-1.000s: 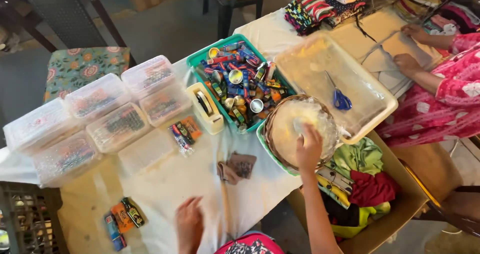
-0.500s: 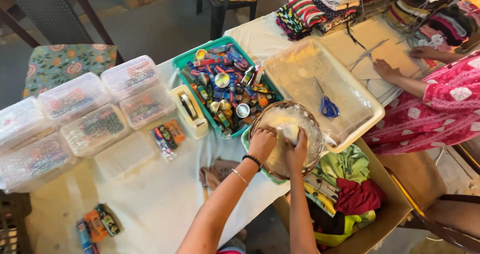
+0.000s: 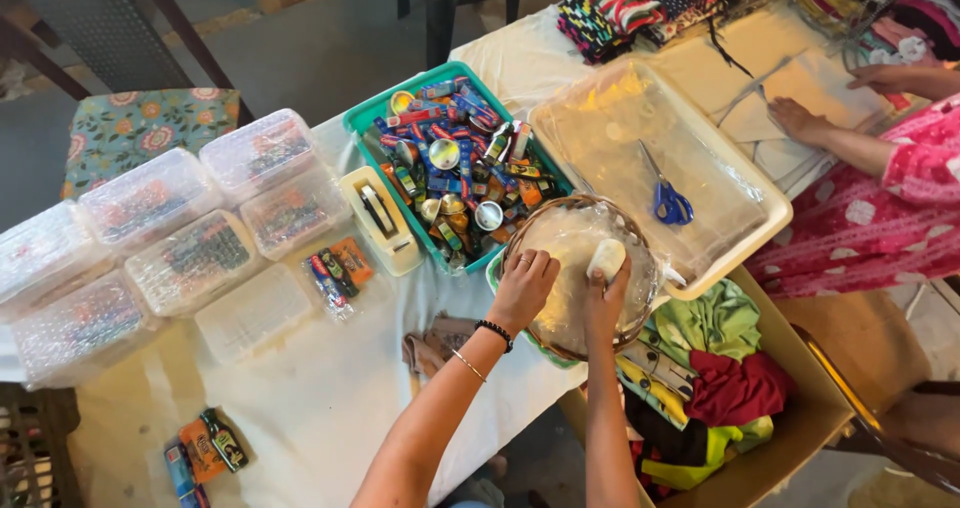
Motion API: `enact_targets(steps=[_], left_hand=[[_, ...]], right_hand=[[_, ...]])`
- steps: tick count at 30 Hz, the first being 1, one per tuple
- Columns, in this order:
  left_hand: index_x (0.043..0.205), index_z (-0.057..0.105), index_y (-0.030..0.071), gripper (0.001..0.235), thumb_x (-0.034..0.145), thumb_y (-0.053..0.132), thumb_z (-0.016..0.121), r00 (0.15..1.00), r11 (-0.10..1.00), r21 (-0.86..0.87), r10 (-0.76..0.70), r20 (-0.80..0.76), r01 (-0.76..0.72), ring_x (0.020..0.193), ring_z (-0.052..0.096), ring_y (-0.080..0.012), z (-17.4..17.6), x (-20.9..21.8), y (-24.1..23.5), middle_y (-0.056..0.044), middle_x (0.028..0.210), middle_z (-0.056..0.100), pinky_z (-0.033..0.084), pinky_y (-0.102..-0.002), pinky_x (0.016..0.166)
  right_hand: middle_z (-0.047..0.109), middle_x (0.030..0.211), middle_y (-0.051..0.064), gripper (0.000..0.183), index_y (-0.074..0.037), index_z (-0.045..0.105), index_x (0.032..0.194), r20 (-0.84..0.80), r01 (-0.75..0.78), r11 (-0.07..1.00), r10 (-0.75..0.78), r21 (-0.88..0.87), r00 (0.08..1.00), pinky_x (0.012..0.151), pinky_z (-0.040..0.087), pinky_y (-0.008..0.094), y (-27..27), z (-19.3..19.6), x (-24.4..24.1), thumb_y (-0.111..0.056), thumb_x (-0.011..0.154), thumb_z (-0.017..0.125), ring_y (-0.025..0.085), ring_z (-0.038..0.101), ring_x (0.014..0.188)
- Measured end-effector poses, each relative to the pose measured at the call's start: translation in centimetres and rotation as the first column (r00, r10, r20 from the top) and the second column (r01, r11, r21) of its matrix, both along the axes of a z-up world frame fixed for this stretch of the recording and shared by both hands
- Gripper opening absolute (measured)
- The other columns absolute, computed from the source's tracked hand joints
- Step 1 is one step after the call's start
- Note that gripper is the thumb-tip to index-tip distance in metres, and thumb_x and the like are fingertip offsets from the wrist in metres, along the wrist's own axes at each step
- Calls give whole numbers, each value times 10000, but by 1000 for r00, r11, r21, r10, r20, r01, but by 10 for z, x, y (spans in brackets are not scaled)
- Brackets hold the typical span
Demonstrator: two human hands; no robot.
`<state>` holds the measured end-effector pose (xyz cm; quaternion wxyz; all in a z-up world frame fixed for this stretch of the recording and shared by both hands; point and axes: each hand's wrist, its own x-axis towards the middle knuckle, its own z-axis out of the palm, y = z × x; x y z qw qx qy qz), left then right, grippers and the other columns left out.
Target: The person sits at a table and packs various snack items, including biscuits and canned goods, into small plastic containers. They use a cloth to wipe the containers before placing the items inside and stacking them.
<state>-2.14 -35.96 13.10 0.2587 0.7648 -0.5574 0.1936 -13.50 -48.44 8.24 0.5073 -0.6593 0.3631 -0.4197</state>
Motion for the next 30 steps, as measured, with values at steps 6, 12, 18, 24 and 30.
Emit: enact_targets(steps=[6, 12, 18, 24, 30], left_hand=[[1119, 532, 11, 242, 883, -3, 584, 936, 975, -215, -127, -327, 57, 1091, 527, -356, -3, 2, 8, -164, 1130, 536, 435, -442, 967], [1131, 505, -25, 201, 936, -76, 496, 728, 906, -385, -144, -670, -175, 1032, 533, -390, -4, -10, 25, -188, 1088, 517, 454, -424, 960], [1200, 595, 33, 502, 731, -129, 523, 728, 853, -209, 253, -637, -479, 1220, 503, -379, -34, -23, 178, -166, 1224, 565, 413, -446, 1041], [1378, 583, 190, 552, 875, -34, 559, 611, 665, 218, 745, -269, -714, 1417, 412, -283, -76, -32, 328, -16, 1459, 517, 350, -487, 1091], [1584, 329, 302, 590, 1012, 316, 469, 511, 551, 637, 815, -272, -540, 1548, 121, -351, -145, -55, 377, -33, 1696, 194, 154, -691, 1119]], right_hand=[[503, 1486, 175, 656, -72, 385, 1547, -58, -26, 997, 22, -72, 998, 1034, 483, 390, 2, 6, 0, -388, 1012, 595, 302, 550, 1286], [472, 1563, 199, 648, -56, 450, 1553, -190, -98, 923, 28, -373, 981, 1173, 379, 437, -3, 0, 0, -279, 982, 662, 373, 465, 1434], [443, 1588, 226, 626, -48, 457, 1548, -213, -104, 910, 18, -400, 977, 1209, 364, 442, 7, 11, 2, -315, 1018, 656, 403, 460, 1461], [460, 1597, 286, 605, 57, 457, 1560, -323, -142, 839, -43, -526, 945, 1239, 342, 489, 3, -4, 1, -272, 1078, 621, 445, 434, 1490], [533, 1528, 325, 578, 94, 521, 1520, -458, -175, 761, -176, -624, 871, 1194, 376, 549, 11, 9, -8, -386, 1200, 551, 489, 484, 1426]])
